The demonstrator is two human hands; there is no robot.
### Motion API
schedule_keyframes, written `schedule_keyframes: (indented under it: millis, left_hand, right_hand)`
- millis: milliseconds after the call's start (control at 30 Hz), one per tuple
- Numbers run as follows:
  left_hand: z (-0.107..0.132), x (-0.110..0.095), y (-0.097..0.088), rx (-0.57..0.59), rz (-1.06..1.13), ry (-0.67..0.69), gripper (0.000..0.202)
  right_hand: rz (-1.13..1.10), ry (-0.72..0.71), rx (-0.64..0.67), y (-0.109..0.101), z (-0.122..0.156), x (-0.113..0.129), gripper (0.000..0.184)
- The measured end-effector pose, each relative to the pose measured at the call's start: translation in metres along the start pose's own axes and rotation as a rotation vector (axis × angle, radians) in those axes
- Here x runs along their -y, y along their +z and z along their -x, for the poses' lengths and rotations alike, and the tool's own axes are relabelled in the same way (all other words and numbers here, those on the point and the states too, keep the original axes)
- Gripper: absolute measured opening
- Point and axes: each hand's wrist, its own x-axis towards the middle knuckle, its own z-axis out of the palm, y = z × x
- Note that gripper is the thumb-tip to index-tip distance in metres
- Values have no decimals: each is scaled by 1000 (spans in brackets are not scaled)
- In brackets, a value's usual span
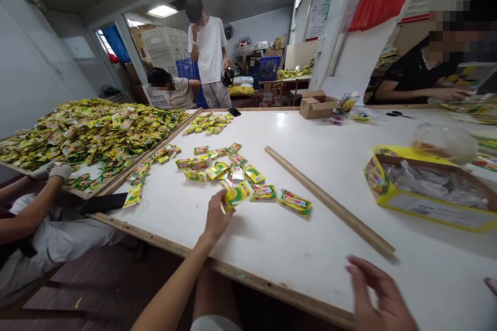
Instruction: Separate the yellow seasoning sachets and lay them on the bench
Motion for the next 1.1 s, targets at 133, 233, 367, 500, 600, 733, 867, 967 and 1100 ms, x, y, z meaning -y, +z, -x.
schedule_keyframes:
  millis: [133, 233, 367, 500, 600, 733, 867, 967, 1100]
  left_hand:
    - [43, -51, 1, 81, 107, 85, 62]
    - [67, -85, 3, 161, 216, 122, 63]
    - [78, -99, 1, 225, 396, -11, 58]
    - [74, -97, -4, 354, 635, -250, 35]
    - [74, -99, -3, 394, 746, -325, 37]
    - [77, -100, 1, 363, 743, -387, 38]
    - [81, -98, 7, 216, 735, -411, 28]
    - [84, -99, 9, 185, 750, -423, 26]
    - [87, -101, 9, 199, 787, -432, 27]
  right_hand:
    - [-354, 156, 380, 65, 22, 33, 55]
    - [-558, 256, 518, 92, 31, 50, 56]
    - [-537, 230, 527, 91, 29, 56, 52]
    - [-560, 199, 629, 81, 25, 50, 49]
    - [-573, 204, 627, 80, 26, 46, 45]
    - [-570, 236, 611, 80, 29, 48, 49]
    - [-563, 244, 590, 81, 31, 53, 51]
    - [-581, 235, 589, 82, 33, 52, 49]
    - [-535, 226, 584, 83, 34, 48, 49]
